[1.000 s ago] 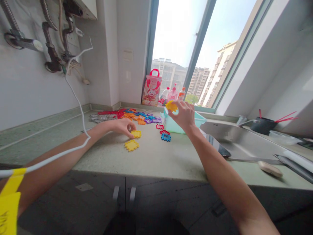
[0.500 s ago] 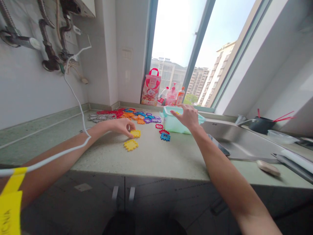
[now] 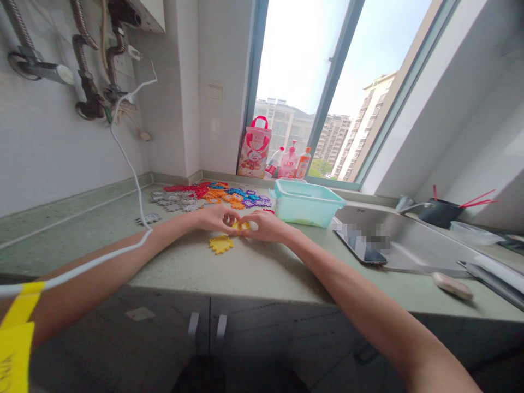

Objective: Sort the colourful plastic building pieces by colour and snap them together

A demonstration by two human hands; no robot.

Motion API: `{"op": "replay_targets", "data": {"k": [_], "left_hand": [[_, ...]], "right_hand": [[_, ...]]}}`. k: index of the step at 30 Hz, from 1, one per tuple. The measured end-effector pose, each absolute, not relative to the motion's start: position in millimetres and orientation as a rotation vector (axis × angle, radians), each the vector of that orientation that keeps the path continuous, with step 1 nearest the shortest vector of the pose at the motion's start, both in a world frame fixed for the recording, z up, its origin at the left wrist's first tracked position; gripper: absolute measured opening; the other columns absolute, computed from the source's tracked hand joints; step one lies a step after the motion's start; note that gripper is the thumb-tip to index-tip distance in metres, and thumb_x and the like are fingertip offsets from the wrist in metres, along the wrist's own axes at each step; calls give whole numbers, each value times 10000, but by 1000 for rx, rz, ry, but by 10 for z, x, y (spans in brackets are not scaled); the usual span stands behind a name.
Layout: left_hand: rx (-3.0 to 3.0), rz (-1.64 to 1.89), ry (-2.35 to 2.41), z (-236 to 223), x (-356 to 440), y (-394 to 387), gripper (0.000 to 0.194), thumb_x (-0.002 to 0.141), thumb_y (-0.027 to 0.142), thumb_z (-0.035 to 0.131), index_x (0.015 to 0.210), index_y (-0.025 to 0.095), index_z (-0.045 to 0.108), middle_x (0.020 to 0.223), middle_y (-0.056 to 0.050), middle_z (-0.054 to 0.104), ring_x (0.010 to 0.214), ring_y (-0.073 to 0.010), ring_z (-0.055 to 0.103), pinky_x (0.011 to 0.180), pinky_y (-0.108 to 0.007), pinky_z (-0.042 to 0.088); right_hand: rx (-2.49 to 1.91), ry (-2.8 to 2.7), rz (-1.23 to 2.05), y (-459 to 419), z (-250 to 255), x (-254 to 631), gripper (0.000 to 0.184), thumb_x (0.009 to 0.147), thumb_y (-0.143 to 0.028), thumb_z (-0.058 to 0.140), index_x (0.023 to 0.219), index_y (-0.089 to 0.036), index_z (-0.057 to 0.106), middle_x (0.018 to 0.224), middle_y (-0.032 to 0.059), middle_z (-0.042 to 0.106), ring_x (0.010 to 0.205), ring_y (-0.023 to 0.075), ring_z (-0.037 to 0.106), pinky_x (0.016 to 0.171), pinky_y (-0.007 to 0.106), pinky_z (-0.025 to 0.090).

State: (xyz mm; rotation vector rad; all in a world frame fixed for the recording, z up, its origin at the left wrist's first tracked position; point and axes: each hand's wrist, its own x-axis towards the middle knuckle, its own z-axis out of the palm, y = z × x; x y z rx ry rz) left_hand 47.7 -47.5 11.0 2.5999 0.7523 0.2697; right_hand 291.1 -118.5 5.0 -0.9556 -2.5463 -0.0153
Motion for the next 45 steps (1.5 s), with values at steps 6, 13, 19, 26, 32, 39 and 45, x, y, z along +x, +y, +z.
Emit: {"op": "replay_targets", "data": {"k": [6,13,19,26,32,39,45], "left_hand": [[2575,337,715,60,516,-469,644,805,648,757,1280,216,716,843,17,660,725,-137,575,651,-237,387],[2486,387,738,0,457,-373,962,725,633,840,1512,198,497,880,11,671,768,-160,618,701,-249,432],[2502,358,742,14,435,-369,803,770,660,806,1400,194,630,880,3,657,756,-147,591,694,-244,424],[2570,316,766,81,443,-414,601,834,681,730,1203,208,775,867,-10,643,765,-147,575,671,-238,391],[2579,323,749,80,439,-396,577,848,667,719,1201,216,787,876,-12,655,764,-147,575,671,-235,389],[2624,389,717,65,427,-376,432,898,566,667,1101,213,809,792,11,652,733,-144,574,651,-225,381],[2623,393,689,59,425,-354,388,908,497,659,1121,212,815,803,7,676,722,-137,579,647,-217,395]], "right_hand": [[-1046,-2485,31,-1159,7,2965,153,910,-282,822,1058,-250,802,988,6,779,906,201,710,847,280,487],[-1026,-2324,-388,-1155,192,3129,198,909,-357,807,1082,-265,778,1073,53,760,1003,258,678,949,356,475],[-1377,-1623,-775,-1065,507,3838,284,996,-428,647,1166,-218,737,1196,122,732,1132,349,616,1039,475,442],[-1522,-1490,-786,-1004,509,4205,336,976,-467,620,1150,-210,748,1229,147,712,1142,379,606,1001,514,461],[-1288,-1627,-768,-1083,527,3864,316,972,-408,683,1227,-228,731,1548,143,511,1362,358,497,1122,529,419],[-714,-2513,-25,-1496,288,2916,362,975,-481,774,1253,-251,744,1162,70,748,1024,251,713,941,357,550],[-551,-2658,168,-1588,90,2665,217,962,-362,809,1160,-273,816,1147,52,755,1056,246,712,1001,349,531]]}}
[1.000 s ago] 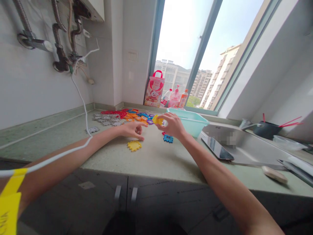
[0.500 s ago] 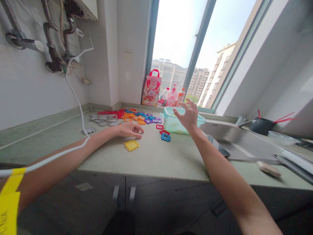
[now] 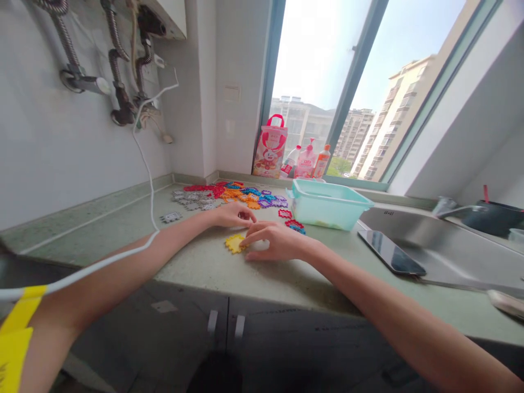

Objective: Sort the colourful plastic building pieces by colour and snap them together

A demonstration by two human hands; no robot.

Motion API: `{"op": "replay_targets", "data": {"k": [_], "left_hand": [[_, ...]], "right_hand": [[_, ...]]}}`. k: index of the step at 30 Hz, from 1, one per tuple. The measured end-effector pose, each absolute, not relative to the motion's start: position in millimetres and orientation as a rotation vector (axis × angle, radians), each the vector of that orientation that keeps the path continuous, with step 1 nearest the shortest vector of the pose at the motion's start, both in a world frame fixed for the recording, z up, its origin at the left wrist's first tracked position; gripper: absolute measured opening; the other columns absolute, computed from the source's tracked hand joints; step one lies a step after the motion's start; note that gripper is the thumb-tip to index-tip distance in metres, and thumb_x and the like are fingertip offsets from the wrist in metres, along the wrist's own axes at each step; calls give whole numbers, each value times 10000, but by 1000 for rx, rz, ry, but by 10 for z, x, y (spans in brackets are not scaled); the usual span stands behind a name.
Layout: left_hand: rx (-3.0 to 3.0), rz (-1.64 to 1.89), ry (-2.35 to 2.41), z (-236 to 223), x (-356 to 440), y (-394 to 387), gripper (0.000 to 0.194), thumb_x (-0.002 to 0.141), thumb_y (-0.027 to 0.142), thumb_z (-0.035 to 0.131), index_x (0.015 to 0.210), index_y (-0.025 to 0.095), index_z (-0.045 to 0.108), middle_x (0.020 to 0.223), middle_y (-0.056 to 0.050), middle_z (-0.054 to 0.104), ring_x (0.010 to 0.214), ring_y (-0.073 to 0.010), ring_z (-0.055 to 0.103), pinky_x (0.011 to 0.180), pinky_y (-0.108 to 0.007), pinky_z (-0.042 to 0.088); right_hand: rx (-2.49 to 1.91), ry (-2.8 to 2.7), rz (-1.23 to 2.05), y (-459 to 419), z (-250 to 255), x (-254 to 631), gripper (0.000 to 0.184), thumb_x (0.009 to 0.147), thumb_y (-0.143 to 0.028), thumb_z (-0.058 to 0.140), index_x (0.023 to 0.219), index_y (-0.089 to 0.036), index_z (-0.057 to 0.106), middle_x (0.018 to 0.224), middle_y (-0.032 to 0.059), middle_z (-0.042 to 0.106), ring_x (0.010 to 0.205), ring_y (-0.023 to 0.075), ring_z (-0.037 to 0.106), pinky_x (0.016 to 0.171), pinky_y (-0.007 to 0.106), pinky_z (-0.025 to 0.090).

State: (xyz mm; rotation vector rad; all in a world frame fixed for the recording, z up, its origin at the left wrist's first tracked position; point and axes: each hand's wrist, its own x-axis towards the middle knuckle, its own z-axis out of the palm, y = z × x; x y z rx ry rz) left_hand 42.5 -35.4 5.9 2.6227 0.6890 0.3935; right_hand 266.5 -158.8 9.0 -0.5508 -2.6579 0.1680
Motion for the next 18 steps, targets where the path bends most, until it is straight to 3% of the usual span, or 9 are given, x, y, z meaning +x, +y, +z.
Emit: {"op": "replay_targets", "data": {"k": [5,11,15,18], "left_hand": [[2622,382,703,47,426,-326,412,911,541,662,1121,218,810,858,1,711,750,-142,598,652,-220,395],[2633,380,697,51,425,-332,428,915,568,639,1080,211,808,824,2,698,745,-148,598,643,-225,387],[2645,409,739,67,416,-346,410,899,542,647,1074,214,820,789,2,684,720,-148,583,633,-231,382],[2647,412,771,80,410,-355,396,896,516,638,1069,211,820,784,1,689,714,-149,583,630,-235,380]], "right_hand": [[-594,-2583,228,-1433,37,2791,168,963,-192,753,1084,-268,841,1084,45,770,946,205,732,931,311,555],[-721,-2544,295,-1399,69,2855,55,909,-250,848,926,-233,800,1325,62,716,1151,238,706,1052,346,513],[-796,-2566,338,-1359,58,2889,51,929,-248,820,923,-228,773,1093,15,788,980,208,742,933,293,540],[-763,-2566,198,-1334,63,2913,94,920,-277,832,975,-230,772,1033,24,779,919,207,732,899,305,546]]}}
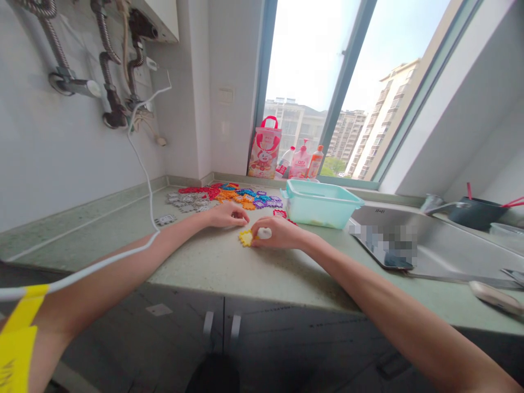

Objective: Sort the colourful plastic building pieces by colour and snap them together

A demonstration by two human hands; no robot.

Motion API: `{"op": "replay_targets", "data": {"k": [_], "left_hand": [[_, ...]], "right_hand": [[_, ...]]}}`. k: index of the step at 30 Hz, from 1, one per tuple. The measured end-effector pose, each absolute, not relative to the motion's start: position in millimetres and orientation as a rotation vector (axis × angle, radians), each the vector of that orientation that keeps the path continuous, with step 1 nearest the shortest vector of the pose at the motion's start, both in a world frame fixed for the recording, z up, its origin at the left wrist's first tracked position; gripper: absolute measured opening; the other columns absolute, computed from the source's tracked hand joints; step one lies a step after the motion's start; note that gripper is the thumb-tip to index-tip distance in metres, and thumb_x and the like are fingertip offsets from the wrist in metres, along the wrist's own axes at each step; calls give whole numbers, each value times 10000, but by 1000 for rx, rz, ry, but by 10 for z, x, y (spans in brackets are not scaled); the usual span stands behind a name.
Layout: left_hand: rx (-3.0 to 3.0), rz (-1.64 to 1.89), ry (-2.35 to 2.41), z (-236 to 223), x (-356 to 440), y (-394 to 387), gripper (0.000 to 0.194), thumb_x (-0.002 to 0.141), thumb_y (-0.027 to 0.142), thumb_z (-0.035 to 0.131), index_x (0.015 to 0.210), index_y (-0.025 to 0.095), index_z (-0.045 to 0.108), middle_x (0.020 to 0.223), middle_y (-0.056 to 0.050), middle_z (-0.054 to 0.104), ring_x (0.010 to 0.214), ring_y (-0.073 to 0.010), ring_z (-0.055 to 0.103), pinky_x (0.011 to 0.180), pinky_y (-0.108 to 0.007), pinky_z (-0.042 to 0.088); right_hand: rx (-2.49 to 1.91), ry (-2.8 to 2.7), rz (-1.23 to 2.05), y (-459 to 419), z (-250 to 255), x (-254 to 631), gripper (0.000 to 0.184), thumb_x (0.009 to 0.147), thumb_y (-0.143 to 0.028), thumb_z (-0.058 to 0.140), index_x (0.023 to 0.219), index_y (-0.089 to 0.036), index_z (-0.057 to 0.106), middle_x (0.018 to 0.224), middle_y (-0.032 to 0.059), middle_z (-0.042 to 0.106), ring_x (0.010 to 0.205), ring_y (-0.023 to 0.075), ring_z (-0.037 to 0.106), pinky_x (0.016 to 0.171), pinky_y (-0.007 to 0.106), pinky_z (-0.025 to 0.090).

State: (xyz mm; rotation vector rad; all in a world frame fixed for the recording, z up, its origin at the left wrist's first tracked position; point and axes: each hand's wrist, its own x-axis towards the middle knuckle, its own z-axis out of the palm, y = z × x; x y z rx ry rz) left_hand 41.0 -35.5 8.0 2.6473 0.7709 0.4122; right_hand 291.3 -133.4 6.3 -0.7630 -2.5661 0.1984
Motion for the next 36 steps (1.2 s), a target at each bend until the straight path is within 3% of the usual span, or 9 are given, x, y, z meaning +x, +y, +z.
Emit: {"op": "replay_targets", "data": {"k": [8,14,19,23,25,27,30,33,36], "left_hand": [[2634,448,788,45,407,-326,367,881,506,671,1046,215,822,824,-11,716,732,-154,613,653,-243,412],[2663,450,782,43,398,-325,341,887,492,672,1045,229,824,813,-5,716,744,-150,630,666,-237,422],[2672,466,783,30,387,-312,338,885,495,669,1032,231,820,838,-7,725,772,-152,642,675,-236,432],[2703,476,815,3,368,-257,346,896,512,646,1033,239,809,907,-23,744,853,-178,673,730,-249,463],[2744,477,827,-20,362,-222,366,912,527,630,1074,244,797,1032,-43,758,962,-203,686,808,-265,486],[2802,472,869,-50,362,-187,448,928,562,606,1194,237,762,1237,-80,733,1142,-243,662,953,-301,483],[2843,395,1033,-95,370,-147,664,947,658,537,1405,189,643,1486,-150,609,1354,-312,557,1130,-387,409],[2827,325,1108,-114,379,-131,744,952,717,483,1450,176,599,1530,-160,575,1400,-331,521,1164,-417,385],[2824,338,1089,-106,381,-134,711,950,712,493,1417,193,626,1512,-142,597,1390,-320,535,1162,-408,391]], "right_hand": [[-953,-1880,-535,-1144,404,3465,184,1012,-333,657,1166,-267,732,1347,69,693,1218,274,657,1091,432,505],[-1308,-1545,-764,-1003,456,3895,300,1062,-404,530,1195,-241,745,1408,92,665,1237,316,625,1046,479,502],[-1703,-1621,-696,-1020,434,3922,483,1083,-490,475,926,-214,839,1272,107,748,1195,382,620,1009,524,492],[-1745,-1770,-652,-1062,427,3832,607,1116,-522,374,878,-211,837,1107,114,787,1116,369,647,1012,517,487],[-1677,-1802,-689,-1085,407,3747,518,1101,-502,419,998,-205,831,1222,122,756,1166,371,627,1035,527,480],[-1566,-1791,-760,-1117,385,3642,407,1056,-454,520,1241,-192,770,1435,143,644,1277,387,566,1066,550,466],[-1365,-1831,-820,-1187,375,3480,516,999,-365,604,1485,-189,605,1627,150,445,1390,391,479,1113,552,442],[-1208,-2019,-715,-1260,382,3349,423,1025,-310,563,1428,-218,650,1533,114,565,1305,327,578,1096,442,469],[-1328,-2170,-558,-1307,372,3256,293,1046,-317,543,1234,-261,760,1201,64,762,1020,273,718,911,362,533]]}}
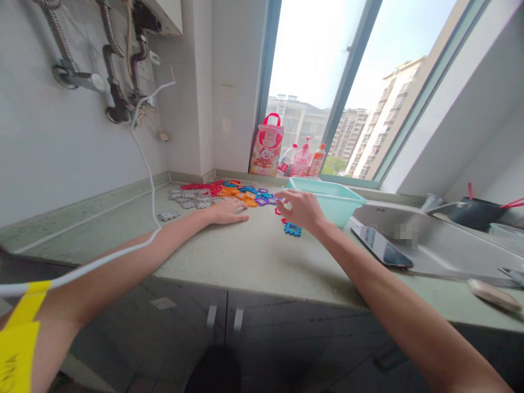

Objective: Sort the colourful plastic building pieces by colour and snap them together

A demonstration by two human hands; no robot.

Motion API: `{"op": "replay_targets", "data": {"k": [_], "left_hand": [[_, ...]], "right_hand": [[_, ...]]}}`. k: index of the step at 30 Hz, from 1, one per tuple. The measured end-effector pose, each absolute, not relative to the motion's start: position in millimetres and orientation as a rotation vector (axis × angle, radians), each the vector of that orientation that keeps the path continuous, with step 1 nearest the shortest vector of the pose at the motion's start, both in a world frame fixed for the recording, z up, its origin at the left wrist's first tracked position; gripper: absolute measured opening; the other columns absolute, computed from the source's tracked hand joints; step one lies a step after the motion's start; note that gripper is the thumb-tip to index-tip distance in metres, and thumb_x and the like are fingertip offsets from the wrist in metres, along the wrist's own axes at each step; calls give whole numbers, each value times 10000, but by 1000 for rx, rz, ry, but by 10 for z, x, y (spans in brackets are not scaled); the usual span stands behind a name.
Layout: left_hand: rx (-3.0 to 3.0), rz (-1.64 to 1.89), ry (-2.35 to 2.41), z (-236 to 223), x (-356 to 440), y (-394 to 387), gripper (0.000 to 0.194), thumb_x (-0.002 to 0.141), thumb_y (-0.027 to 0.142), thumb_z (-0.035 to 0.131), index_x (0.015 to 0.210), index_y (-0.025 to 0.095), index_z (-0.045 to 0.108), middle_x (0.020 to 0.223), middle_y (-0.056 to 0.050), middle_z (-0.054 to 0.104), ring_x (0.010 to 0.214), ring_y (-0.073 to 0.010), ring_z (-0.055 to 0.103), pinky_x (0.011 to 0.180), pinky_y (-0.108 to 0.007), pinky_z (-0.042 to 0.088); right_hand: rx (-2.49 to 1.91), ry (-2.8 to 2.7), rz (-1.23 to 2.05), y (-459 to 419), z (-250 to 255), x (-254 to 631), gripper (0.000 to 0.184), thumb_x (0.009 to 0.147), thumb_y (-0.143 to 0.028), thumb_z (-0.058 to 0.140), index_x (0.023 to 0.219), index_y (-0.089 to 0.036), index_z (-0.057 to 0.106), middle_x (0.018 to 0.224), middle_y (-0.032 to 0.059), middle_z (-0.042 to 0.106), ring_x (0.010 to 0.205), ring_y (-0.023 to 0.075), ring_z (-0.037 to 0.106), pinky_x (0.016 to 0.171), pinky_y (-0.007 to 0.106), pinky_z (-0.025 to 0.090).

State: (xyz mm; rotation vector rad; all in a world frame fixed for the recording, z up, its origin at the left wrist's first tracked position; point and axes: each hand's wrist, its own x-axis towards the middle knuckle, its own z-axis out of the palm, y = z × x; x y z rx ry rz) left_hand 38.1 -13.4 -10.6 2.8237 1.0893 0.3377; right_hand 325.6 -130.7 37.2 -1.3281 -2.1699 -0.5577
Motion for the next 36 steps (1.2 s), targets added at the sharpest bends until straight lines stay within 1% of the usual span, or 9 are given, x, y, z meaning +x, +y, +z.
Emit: {"op": "replay_targets", "data": {"k": [3,7,10,14,18,21,25,30,36], "left_hand": [[2838,375,1066,-89,375,-142,663,951,680,520,1369,185,661,1466,-142,634,1352,-304,569,1139,-389,412],[2878,470,1012,-80,364,-138,561,966,615,541,1293,190,707,1405,-130,673,1316,-279,598,1130,-361,422],[2900,490,1023,-93,362,-118,590,968,613,536,1346,184,681,1482,-140,623,1381,-291,555,1183,-377,385],[2891,383,1108,-109,371,-95,708,979,641,482,1493,162,570,1610,-157,511,1477,-312,472,1238,-406,323],[2867,269,1167,-92,385,-111,771,989,677,413,1546,154,516,1631,-160,485,1486,-334,463,1233,-435,324],[2860,268,1166,-73,395,-131,755,986,678,408,1521,161,540,1602,-152,522,1460,-324,491,1216,-423,347],[2848,314,1179,-64,400,-138,714,968,682,447,1458,181,586,1549,-144,573,1417,-319,529,1195,-419,377],[2858,401,1142,-59,396,-131,646,948,673,496,1321,169,653,1445,-162,634,1334,-327,582,1151,-432,422],[2875,485,1024,-34,391,-154,494,953,610,539,1194,201,675,1319,-123,699,1243,-292,634,1106,-394,450]], "right_hand": [[-1578,-2218,-535,-1335,352,3191,233,1013,-356,612,1121,-275,802,1059,66,794,904,286,741,791,355,530],[-1799,-2217,-579,-1374,354,3147,274,1014,-415,611,1087,-252,819,1002,131,789,908,336,746,791,389,537],[-1904,-2242,-578,-1395,356,3155,311,1025,-426,582,1068,-235,824,1004,163,785,938,362,749,819,419,547],[-1965,-2396,-500,-1382,307,3212,290,1011,-413,601,1060,-222,814,1045,175,787,953,374,756,793,419,558],[-1768,-2530,-357,-1321,235,3250,247,1020,-386,623,1103,-242,805,1045,138,793,957,342,756,811,386,558],[-1486,-2594,-183,-1279,197,3217,241,1007,-354,668,1194,-266,793,1104,93,792,1026,303,739,892,354,547],[-1091,-2649,71,-1270,166,3124,300,989,-288,686,1273,-229,764,1222,73,769,1099,265,709,1012,355,507],[-854,-2606,284,-1277,144,3080,298,981,-235,670,1263,-206,762,1209,62,772,1062,214,717,994,314,518],[-849,-2579,239,-1215,120,3142,255,975,-241,706,1216,-202,781,1166,75,778,1042,230,718,972,332,519]]}}
